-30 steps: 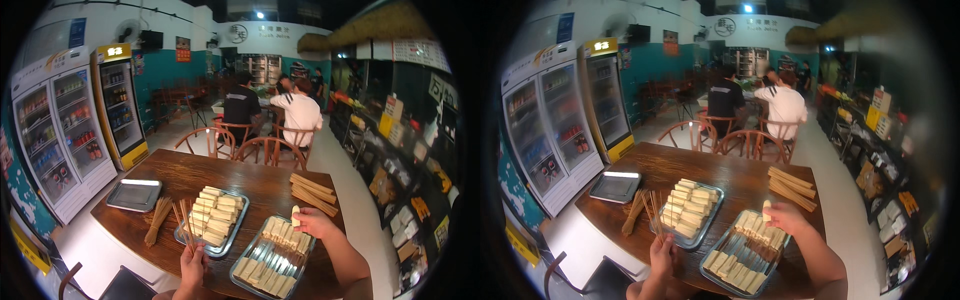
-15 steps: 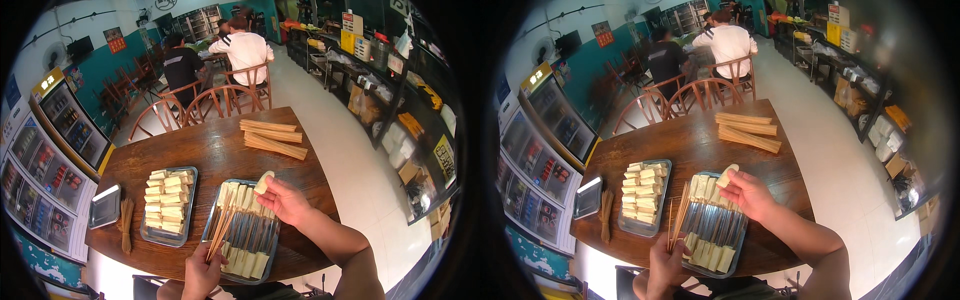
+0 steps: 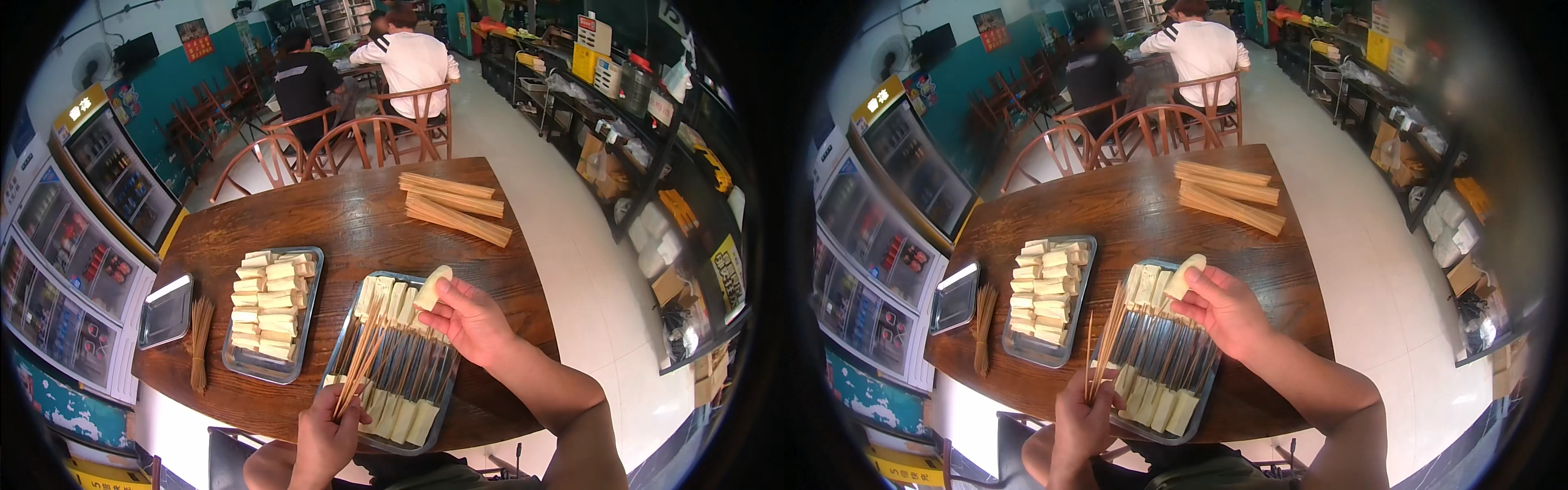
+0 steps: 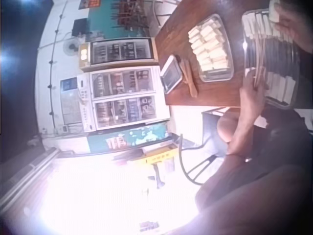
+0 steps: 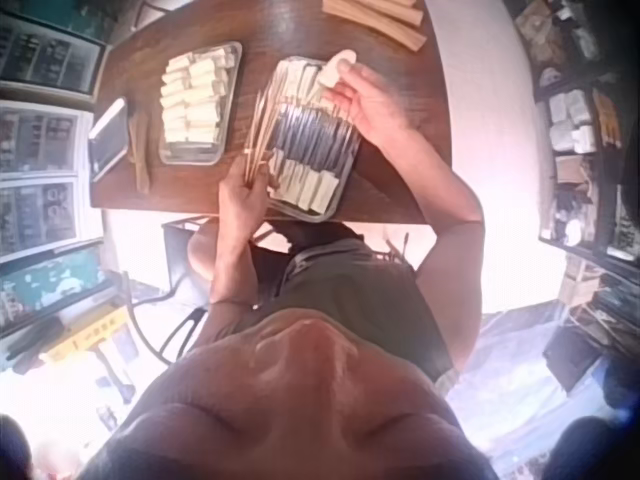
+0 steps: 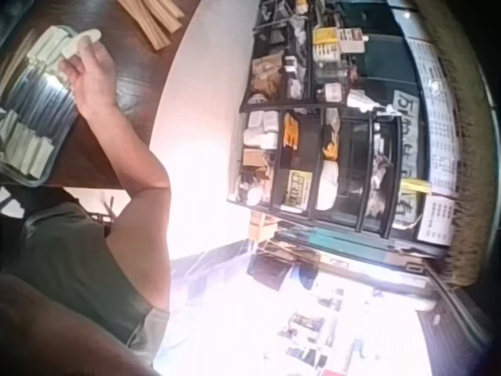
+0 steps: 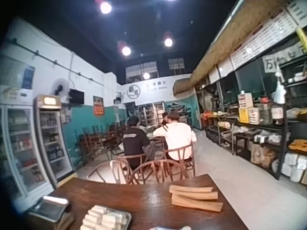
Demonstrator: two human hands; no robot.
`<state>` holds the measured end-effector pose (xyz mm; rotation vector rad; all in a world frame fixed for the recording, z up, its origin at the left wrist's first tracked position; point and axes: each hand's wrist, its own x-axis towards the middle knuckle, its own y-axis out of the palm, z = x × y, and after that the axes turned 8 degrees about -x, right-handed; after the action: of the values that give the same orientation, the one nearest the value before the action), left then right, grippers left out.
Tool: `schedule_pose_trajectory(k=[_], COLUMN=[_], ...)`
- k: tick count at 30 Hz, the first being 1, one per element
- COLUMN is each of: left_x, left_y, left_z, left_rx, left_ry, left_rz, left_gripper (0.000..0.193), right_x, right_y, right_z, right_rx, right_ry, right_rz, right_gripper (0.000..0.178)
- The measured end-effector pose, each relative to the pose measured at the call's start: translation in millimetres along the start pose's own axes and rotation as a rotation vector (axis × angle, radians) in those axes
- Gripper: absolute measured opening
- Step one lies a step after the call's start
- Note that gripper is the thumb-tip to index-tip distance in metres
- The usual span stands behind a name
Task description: The person repeatedly picks up rectangular tofu blocks from a tray and threads them onto thin wooden skewers, then places the skewered tofu into a second tray. The process is continuous and repetitive throughout the clip.
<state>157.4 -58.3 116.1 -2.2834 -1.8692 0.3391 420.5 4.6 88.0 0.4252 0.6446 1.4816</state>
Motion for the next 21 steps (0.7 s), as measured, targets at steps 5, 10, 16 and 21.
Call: schedule_pose_trajectory(k=[5, 10, 16, 21], left_x=[-2.6, -2.7, 0.0, 1.8], left_y=[0.9, 6.8, 11.6, 13.6], left_z=[-4.1, -8.0, -6.7, -8.2], left_rx=[-0.014, -0.029, -0.052, -0.045], left_ry=[0.004, 0.056, 0.055, 0.057], left_rz=[0.005, -0.007, -0.011, -0.009], left_gripper=[0.018, 0.015, 0.016, 0.016], right_x=[-2.5, -8.6, -16.7, -15.1], right_y=[4.8, 11.0, 19.1, 18.1], right_z=[-0.8, -2.7, -4.2, -11.7], right_rx=[-0.032, -0.068, -0.058, -0.089], right_ry=[-0.007, -0.061, -0.034, -0.021], right_rz=[-0.004, 0.034, 0.08, 0.113], right_gripper=[0.032, 0.028, 0.032, 0.033])
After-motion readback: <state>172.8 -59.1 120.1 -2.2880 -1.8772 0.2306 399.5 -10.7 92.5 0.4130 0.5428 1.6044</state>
